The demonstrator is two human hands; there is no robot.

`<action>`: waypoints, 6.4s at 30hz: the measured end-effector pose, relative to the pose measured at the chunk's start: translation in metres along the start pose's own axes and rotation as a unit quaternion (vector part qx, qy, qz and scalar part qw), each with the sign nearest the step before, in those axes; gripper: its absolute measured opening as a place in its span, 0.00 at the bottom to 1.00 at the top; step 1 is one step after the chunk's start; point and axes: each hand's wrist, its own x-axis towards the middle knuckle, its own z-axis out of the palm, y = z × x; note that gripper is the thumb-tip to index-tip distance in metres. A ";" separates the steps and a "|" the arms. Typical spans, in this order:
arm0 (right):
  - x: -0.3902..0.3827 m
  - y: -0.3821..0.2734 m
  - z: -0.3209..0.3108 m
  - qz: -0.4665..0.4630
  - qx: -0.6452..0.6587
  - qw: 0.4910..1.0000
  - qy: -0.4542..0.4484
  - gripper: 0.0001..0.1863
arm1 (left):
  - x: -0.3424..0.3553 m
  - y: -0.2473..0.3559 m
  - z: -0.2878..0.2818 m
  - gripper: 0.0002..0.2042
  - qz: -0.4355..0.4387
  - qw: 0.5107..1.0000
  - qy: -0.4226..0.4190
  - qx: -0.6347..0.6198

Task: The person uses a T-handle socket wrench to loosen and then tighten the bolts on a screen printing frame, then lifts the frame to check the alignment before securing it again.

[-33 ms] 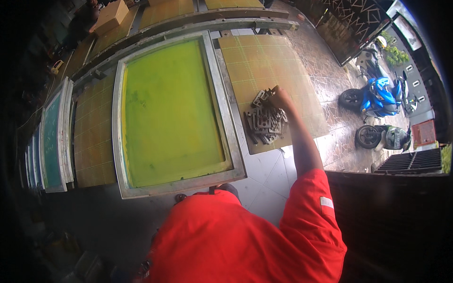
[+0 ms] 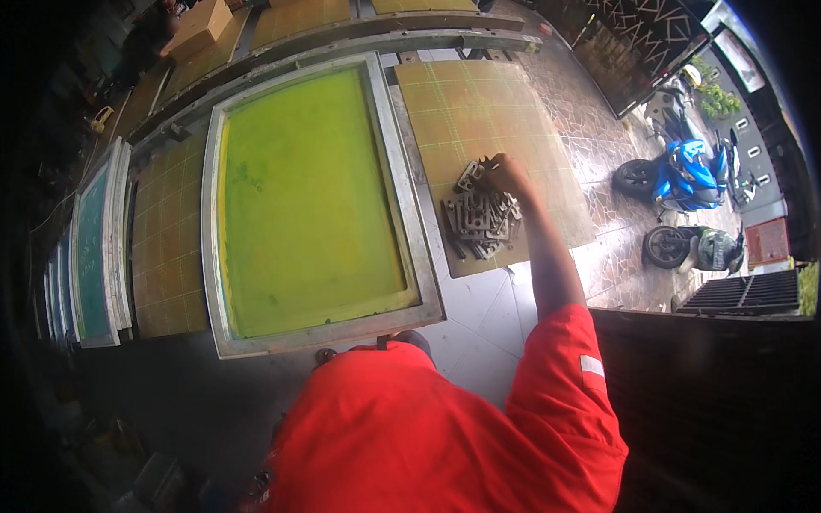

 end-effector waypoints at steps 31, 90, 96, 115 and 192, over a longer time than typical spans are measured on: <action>-0.221 -0.157 0.037 -0.187 0.351 0.914 -0.075 0.09 | -0.095 0.458 0.192 0.22 0.388 0.797 -0.336 -0.319; -0.384 -0.713 0.384 -0.281 0.299 0.911 0.049 0.41 | 0.150 0.064 -0.721 0.28 0.319 0.826 0.460 0.067; -0.369 -0.842 0.437 -0.269 0.272 0.924 0.015 0.42 | 0.219 0.076 -0.848 0.28 0.340 0.825 0.441 0.090; -0.328 -0.958 0.548 -0.138 0.059 0.976 0.157 0.34 | 0.432 0.117 -0.974 0.20 0.522 0.730 0.426 0.114; -1.625 -0.187 0.696 0.854 0.073 0.454 0.244 0.33 | -0.064 -0.065 -0.043 0.19 0.336 0.523 -0.333 0.709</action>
